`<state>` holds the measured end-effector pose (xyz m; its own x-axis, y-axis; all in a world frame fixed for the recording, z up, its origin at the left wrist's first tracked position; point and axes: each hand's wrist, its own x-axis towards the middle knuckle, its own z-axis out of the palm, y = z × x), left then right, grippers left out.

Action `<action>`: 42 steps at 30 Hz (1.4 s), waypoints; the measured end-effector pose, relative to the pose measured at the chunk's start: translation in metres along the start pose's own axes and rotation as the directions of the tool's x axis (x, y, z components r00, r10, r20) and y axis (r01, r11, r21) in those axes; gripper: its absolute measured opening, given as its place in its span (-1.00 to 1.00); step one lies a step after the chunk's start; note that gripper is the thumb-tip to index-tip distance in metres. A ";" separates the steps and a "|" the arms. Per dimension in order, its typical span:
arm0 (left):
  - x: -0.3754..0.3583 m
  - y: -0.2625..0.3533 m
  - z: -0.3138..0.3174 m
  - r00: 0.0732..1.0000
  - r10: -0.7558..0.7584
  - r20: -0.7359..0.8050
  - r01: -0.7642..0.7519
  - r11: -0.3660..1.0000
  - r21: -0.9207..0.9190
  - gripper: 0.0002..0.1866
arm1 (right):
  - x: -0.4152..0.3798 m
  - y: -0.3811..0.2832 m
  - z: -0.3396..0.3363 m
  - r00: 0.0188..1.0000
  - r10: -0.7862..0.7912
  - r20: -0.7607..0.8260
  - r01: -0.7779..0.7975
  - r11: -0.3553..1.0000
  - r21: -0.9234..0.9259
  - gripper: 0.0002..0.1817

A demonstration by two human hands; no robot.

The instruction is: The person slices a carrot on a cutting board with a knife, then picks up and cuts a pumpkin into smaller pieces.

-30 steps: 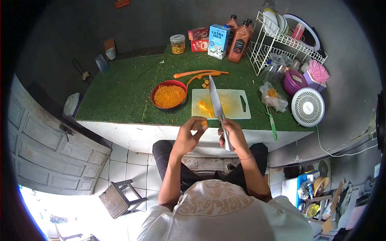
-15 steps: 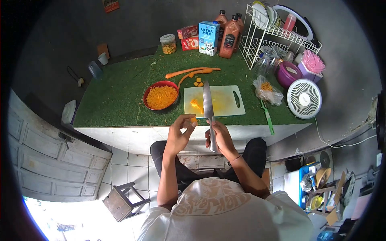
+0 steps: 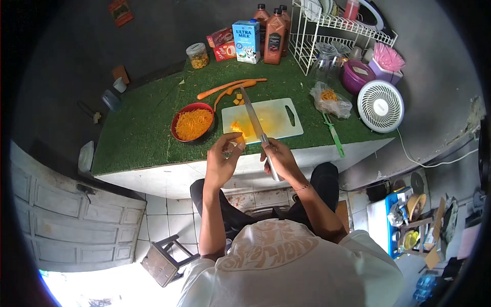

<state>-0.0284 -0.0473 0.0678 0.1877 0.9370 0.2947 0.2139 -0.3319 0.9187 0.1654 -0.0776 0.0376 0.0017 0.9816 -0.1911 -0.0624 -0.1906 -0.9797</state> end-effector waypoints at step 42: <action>0.059 -0.057 0.066 0.890 0.433 0.144 -0.431 0.698 0.571 -0.86 | -0.022 -0.029 -0.041 0.999 0.042 -0.034 -0.053 0.883 -0.466 -0.59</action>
<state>0.0338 0.0196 0.0156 0.3972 0.6747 0.6221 0.6160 -0.6985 0.3643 0.2083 -0.0946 0.0677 0.0327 0.9716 -0.2343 0.4095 -0.2269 -0.8836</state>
